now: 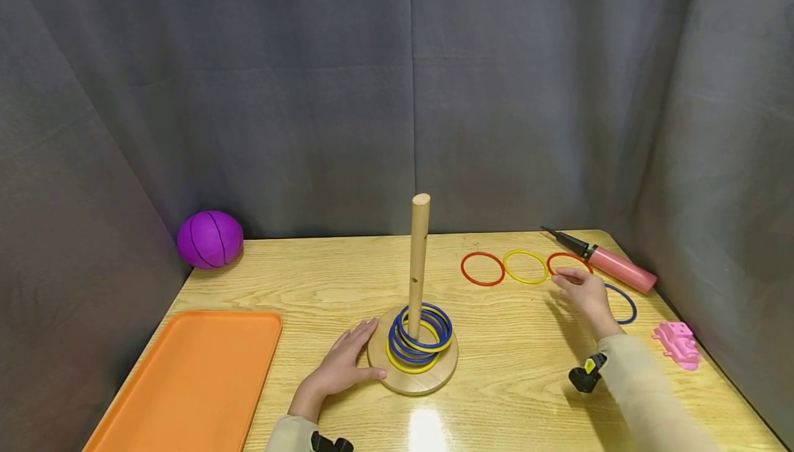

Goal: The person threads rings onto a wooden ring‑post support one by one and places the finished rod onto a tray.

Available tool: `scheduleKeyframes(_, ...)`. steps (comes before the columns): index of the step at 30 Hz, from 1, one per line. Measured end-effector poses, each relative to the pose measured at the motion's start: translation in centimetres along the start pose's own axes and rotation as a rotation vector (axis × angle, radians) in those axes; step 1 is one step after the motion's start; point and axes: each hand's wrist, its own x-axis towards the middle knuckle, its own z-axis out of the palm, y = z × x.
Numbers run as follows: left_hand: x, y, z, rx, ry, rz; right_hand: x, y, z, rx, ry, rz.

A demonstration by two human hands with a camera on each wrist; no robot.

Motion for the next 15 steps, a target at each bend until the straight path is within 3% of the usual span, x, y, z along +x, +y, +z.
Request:
scheduleKeyframes(7,0.1,-0.2,0.1,0.006,0.005,0.004,0.7,1.8,-2.9,-0.258,0.133,-0.068)
scheduleKeyframes(15,0.1,-0.1,0.1,0.01,0.006,0.01,0.9,3.2,-4.8,-0.346,0.106,-0.036)
